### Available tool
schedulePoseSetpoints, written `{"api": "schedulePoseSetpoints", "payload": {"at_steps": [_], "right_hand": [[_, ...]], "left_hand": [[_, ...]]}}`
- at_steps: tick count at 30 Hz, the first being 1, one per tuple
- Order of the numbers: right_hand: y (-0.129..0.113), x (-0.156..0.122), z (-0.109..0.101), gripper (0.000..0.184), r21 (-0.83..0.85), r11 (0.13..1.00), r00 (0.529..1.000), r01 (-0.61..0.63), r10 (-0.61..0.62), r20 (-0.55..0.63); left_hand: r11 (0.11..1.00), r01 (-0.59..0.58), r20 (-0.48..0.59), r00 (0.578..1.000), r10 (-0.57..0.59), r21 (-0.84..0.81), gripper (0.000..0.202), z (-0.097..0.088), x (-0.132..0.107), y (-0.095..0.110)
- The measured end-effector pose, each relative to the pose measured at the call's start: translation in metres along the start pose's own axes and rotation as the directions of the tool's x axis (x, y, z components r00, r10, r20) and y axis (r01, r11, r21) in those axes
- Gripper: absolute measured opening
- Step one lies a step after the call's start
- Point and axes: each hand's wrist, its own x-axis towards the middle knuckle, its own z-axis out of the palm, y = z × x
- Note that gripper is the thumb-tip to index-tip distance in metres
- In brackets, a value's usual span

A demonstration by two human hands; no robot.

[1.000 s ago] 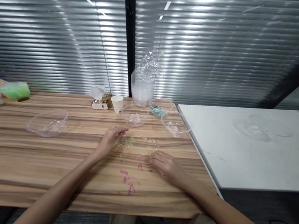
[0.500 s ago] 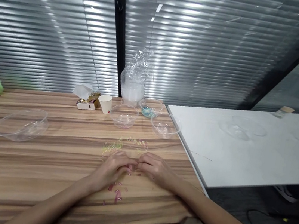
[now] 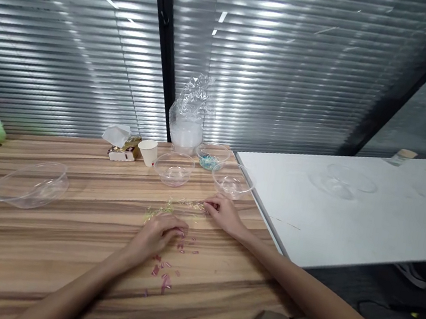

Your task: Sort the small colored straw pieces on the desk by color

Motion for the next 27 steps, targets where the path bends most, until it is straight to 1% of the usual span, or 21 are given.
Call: {"api": "schedulePoseSetpoints", "payload": {"at_steps": [2,5,9,13,21,27], "right_hand": [[-0.001,0.007,0.003,0.016,-0.002,1.000,1.000,-0.009,0.009,0.023],[-0.001,0.013,0.006,0.016,0.004,0.999,0.999,-0.045,0.045,0.020],[0.001,0.011,0.009,0.011,-0.021,0.999,0.999,-0.035,0.035,-0.003],[0.002,0.009,0.010,0.005,-0.017,0.999,0.999,-0.051,0.051,0.011],[-0.001,0.006,0.008,0.003,-0.050,0.997,0.998,-0.060,0.061,0.017],[-0.003,0.005,0.007,0.003,-0.046,0.997,0.998,-0.063,0.064,0.020]], "left_hand": [[1.000,-0.003,-0.035,0.999,0.004,0.018,0.017,-0.001,0.000,-0.004],[1.000,0.012,-0.081,0.997,-0.011,0.018,0.023,-0.004,0.000,-0.007],[1.000,0.021,-0.153,0.988,-0.020,0.008,0.026,-0.009,0.000,-0.010],[0.998,0.064,-0.220,0.974,-0.057,0.024,0.023,-0.012,0.001,-0.016],[0.994,0.104,-0.292,0.952,-0.092,0.026,0.027,-0.015,0.002,-0.024],[0.993,0.113,-0.290,0.952,-0.097,0.040,0.026,-0.016,0.003,-0.027]]}}
